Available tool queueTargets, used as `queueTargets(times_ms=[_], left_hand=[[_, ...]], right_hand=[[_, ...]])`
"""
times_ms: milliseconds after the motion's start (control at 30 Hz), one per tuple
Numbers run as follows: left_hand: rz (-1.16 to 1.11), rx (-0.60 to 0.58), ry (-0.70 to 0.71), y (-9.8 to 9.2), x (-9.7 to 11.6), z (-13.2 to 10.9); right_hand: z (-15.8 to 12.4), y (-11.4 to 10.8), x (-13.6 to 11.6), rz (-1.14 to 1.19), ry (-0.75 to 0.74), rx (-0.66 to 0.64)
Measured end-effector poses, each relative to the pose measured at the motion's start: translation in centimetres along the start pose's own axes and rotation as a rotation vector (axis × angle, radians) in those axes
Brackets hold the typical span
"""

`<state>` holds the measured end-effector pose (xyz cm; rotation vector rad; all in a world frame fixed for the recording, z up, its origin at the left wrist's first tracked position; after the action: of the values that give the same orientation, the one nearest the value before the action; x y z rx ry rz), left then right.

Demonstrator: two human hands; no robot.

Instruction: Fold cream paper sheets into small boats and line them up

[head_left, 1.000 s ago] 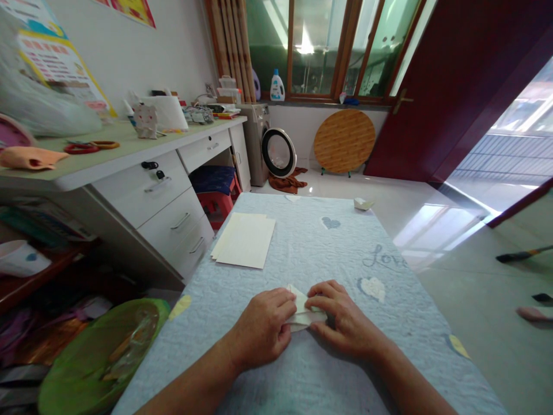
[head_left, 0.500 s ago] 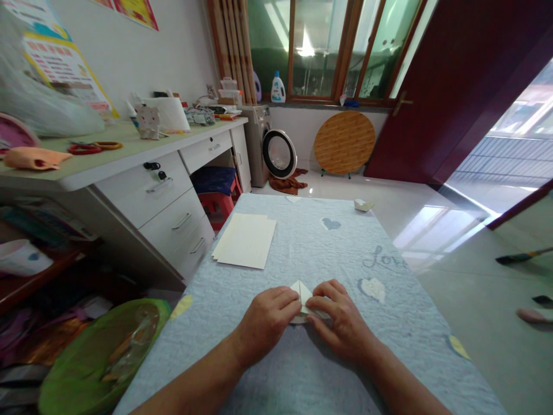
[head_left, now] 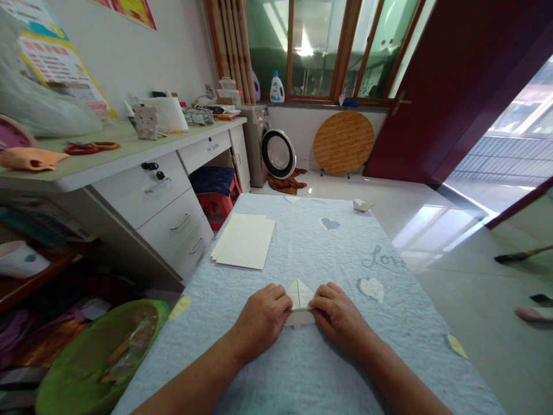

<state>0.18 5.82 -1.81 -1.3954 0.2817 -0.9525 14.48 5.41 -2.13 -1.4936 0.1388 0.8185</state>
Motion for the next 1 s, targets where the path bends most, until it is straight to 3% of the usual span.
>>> queueTargets(times_ms=[400, 867, 1000], left_hand=[[0.046, 0.004, -0.167, 0.4, -1.3, 0.3], [-0.002, 0.023, -0.280, 0.1, -1.8, -0.2], [-0.002, 0.022, -0.235, 0.4, -1.7, -0.2]], right_hand=[[0.8, 0.0, 2.4, -0.003, 0.243, 0.015], [0.8, -0.4, 3.3, -0.126, 0.359, 0.056], [0.7, -0.8, 3.4, -0.131, 0.386, 0.055]])
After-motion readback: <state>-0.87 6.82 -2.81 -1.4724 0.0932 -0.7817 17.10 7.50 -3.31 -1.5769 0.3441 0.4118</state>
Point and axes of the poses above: each hand's wrist, its own z-axis towards the middle knuckle, its own y-axis out of the palm, x = y × z, the point moved 7 cm from there along z, towards the middle knuckle, and after that the axes turned 7 degrees about y, right-handed, at the moved point
